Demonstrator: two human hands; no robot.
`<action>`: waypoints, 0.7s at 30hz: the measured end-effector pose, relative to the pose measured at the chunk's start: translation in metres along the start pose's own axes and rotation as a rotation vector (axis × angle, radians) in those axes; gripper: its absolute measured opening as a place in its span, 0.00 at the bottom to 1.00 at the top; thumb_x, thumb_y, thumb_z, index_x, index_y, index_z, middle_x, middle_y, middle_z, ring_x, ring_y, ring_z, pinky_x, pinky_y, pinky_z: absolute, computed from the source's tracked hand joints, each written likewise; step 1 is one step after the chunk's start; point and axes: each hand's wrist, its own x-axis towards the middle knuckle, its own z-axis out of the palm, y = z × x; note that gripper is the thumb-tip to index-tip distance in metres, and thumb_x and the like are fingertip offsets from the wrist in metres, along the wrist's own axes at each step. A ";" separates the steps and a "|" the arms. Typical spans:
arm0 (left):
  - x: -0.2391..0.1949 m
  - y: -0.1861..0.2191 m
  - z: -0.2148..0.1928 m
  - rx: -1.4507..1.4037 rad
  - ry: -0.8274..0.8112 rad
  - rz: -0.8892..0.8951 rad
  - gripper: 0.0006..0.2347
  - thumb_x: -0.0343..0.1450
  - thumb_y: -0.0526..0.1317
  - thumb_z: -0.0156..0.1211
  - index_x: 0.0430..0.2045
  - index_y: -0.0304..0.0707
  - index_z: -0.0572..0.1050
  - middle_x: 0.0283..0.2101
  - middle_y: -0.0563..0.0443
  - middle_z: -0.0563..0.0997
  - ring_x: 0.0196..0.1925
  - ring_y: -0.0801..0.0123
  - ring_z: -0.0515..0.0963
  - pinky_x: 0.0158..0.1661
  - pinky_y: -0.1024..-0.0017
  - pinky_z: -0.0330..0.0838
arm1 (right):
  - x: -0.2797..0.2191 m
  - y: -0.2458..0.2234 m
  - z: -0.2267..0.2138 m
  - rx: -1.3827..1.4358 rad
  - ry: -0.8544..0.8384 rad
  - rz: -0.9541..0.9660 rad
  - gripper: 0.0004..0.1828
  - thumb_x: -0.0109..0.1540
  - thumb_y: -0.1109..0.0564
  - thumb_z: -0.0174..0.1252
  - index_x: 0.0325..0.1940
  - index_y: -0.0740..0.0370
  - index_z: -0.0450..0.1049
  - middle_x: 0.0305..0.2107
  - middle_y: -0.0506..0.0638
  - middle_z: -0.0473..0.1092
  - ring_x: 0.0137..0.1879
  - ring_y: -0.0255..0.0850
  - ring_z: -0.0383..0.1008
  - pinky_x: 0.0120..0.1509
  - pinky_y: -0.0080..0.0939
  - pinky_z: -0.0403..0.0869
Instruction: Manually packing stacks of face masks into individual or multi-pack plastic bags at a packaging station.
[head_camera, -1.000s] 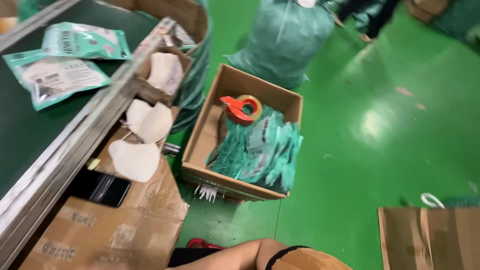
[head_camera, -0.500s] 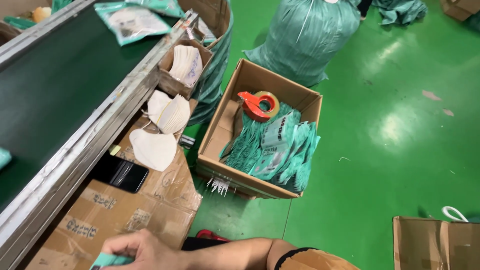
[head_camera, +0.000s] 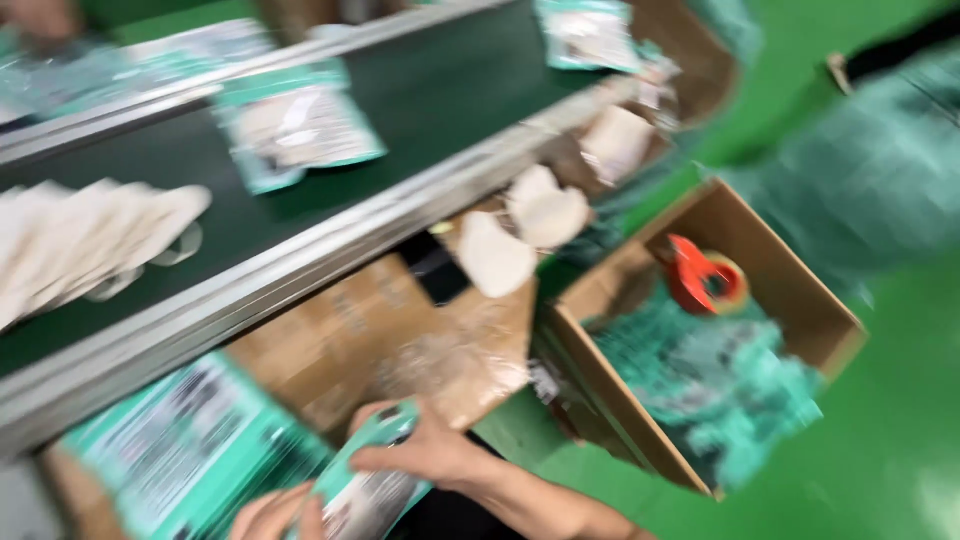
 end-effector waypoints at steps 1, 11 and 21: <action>0.028 0.048 0.002 0.026 0.050 -0.026 0.04 0.65 0.32 0.67 0.30 0.36 0.81 0.36 0.48 0.85 0.44 0.62 0.84 0.55 0.68 0.75 | 0.000 -0.005 0.002 -0.127 0.056 -0.031 0.07 0.60 0.64 0.68 0.41 0.65 0.77 0.34 0.45 0.75 0.42 0.30 0.72 0.48 0.34 0.71; 0.198 0.135 -0.053 0.341 0.280 0.160 0.33 0.69 0.37 0.70 0.69 0.29 0.61 0.71 0.33 0.66 0.73 0.42 0.65 0.72 0.53 0.57 | 0.088 -0.147 0.008 -1.223 0.511 -1.141 0.14 0.60 0.66 0.69 0.48 0.65 0.74 0.45 0.55 0.73 0.56 0.51 0.72 0.63 0.49 0.69; 0.344 -0.010 -0.014 0.727 0.034 0.035 0.42 0.63 0.39 0.73 0.76 0.45 0.58 0.72 0.33 0.61 0.68 0.35 0.64 0.62 0.45 0.60 | 0.066 -0.010 0.008 -1.270 0.082 -0.792 0.23 0.56 0.63 0.66 0.56 0.60 0.72 0.60 0.58 0.67 0.68 0.57 0.67 0.69 0.54 0.67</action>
